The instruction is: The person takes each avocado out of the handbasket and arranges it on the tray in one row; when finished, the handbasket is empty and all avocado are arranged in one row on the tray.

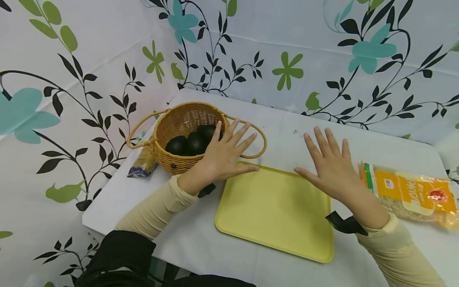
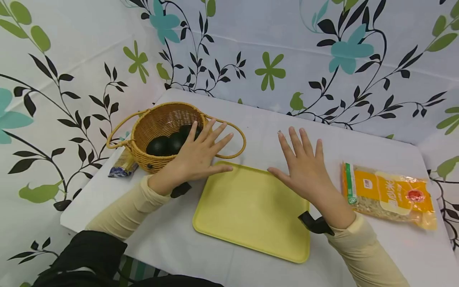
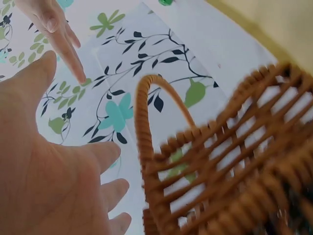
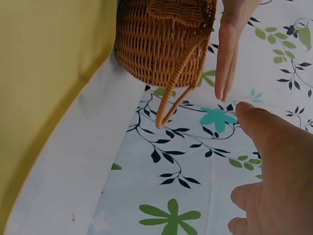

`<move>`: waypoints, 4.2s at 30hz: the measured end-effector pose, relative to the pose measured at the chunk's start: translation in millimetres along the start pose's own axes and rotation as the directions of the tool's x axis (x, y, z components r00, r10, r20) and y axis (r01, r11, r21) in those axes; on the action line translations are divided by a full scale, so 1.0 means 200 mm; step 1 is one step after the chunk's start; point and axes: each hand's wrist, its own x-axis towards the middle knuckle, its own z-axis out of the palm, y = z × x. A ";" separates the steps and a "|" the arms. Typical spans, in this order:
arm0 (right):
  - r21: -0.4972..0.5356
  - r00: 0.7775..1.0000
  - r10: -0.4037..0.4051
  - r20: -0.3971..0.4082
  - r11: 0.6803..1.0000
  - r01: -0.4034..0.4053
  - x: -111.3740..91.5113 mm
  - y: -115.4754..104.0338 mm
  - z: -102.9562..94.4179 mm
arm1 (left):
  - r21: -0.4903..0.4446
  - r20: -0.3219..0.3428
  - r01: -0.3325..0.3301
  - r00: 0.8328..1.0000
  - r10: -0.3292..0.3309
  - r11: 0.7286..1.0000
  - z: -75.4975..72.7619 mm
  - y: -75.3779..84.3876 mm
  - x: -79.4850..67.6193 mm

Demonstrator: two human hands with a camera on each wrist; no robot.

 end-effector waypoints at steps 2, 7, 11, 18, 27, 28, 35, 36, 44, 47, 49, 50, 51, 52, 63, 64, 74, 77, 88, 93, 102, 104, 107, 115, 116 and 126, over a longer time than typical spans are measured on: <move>-0.004 1.000 0.001 -0.005 1.000 -0.001 -0.01 0.00 0.00 | -0.010 -0.011 0.004 1.000 -0.004 1.000 0.00 0.01 0.00; -0.012 1.000 0.004 -0.018 1.000 -0.004 -0.03 -0.01 0.00 | -0.040 -0.035 0.031 0.999 -0.033 0.999 0.01 0.04 0.01; -0.016 1.000 0.007 -0.015 1.000 -0.007 -0.03 -0.02 0.00 | -0.044 -0.032 0.047 0.998 -0.049 0.998 0.01 0.04 0.01; -0.012 1.000 -0.003 -0.011 1.000 0.002 -0.03 -0.03 0.01 | -0.035 -0.063 0.046 0.997 -0.048 0.998 0.01 0.01 -0.03; -0.014 0.999 -0.024 -0.022 1.000 0.024 0.00 -0.06 0.00 | -0.060 -0.089 0.064 0.994 -0.069 0.996 -0.03 -0.06 -0.08; -0.015 0.999 -0.027 -0.023 1.000 0.027 0.00 -0.06 -0.01 | -0.062 -0.092 0.065 0.993 -0.070 0.996 -0.03 -0.07 -0.08; -0.014 0.999 -0.043 -0.031 0.999 0.043 0.02 -0.08 -0.01 | -0.066 -0.097 0.058 0.993 -0.064 0.996 -0.02 -0.11 -0.11; -0.015 0.998 -0.046 -0.035 0.999 0.045 0.03 -0.08 -0.01 | -0.066 -0.100 0.057 0.993 -0.064 0.996 -0.03 -0.12 -0.11; -0.015 0.998 -0.053 -0.017 0.998 0.053 0.08 -0.11 -0.03 | -0.069 -0.120 0.049 0.991 -0.057 0.996 -0.04 -0.16 -0.11; -0.016 0.998 -0.056 -0.007 0.998 0.056 0.10 -0.12 -0.03 | -0.064 -0.131 0.046 0.990 -0.054 0.997 -0.04 -0.18 -0.12; -0.014 0.998 -0.060 -0.005 0.998 0.060 0.11 -0.13 -0.03 | -0.065 -0.137 0.052 0.989 -0.061 0.997 -0.04 -0.19 -0.13; -0.012 0.998 -0.064 -0.003 0.998 0.064 0.12 -0.14 -0.03 | -0.071 -0.135 0.056 0.989 -0.065 0.996 -0.04 -0.20 -0.13; -0.009 0.998 -0.068 -0.001 0.998 0.068 0.12 -0.14 -0.03 | -0.075 -0.130 0.062 0.989 -0.072 0.995 -0.04 -0.20 -0.14; -0.004 0.997 -0.072 0.000 0.997 0.072 0.13 -0.15 -0.03 | -0.077 -0.120 0.070 0.990 -0.079 0.995 -0.04 -0.21 -0.15; 0.012 0.990 -0.143 0.001 0.990 0.143 0.27 -0.22 -0.04 | -0.078 -0.077 0.158 0.983 -0.164 0.984 -0.07 -0.36 -0.24; 0.015 0.989 -0.149 0.002 0.989 0.149 0.28 -0.23 -0.04 | -0.081 -0.078 0.166 0.982 -0.173 0.983 -0.07 -0.37 -0.25; 0.060 0.978 -0.203 0.043 0.978 0.200 0.42 -0.34 -0.02 | -0.139 -0.031 0.295 0.953 -0.302 0.945 -0.06 -0.64 -0.41; 0.087 0.973 -0.220 0.062 0.973 0.215 0.46 -0.39 -0.01 | -0.196 -0.007 0.333 0.940 -0.341 0.922 -0.05 -0.73 -0.47; 0.224 0.938 -0.308 0.159 0.937 0.270 0.65 -0.56 0.09 | -0.422 0.080 0.326 0.943 -0.323 0.846 0.13 -0.91 -0.51; 0.314 0.920 -0.341 0.193 0.910 0.271 0.70 -0.61 0.17 | -0.580 0.070 0.307 0.942 -0.330 0.754 0.22 -0.93 -0.50; 0.427 0.938 -0.282 0.201 0.887 0.176 0.70 -0.63 0.23 | -0.578 0.090 0.353 0.924 -0.372 0.736 0.23 -0.90 -0.50; 0.428 0.939 -0.283 0.196 0.886 0.178 0.70 -0.63 0.23 | -0.575 0.093 0.360 0.921 -0.378 0.735 0.23 -0.91 -0.51; 0.426 0.940 -0.282 0.193 0.887 0.178 0.70 -0.64 0.23 | -0.579 0.095 0.360 0.921 -0.378 0.731 0.23 -0.91 -0.51; 0.408 0.939 -0.279 0.200 0.895 0.179 0.71 -0.67 0.22 | -0.581 0.088 0.359 0.920 -0.381 0.731 0.22 -0.92 -0.53; 0.406 0.939 -0.278 0.201 0.896 0.178 0.72 -0.67 0.22 | -0.581 0.088 0.359 0.920 -0.382 0.730 0.22 -0.92 -0.53; 0.332 0.923 -0.308 0.230 0.916 0.223 0.74 -0.66 0.17 | -0.589 0.080 0.348 0.923 -0.376 0.729 0.23 -0.91 -0.52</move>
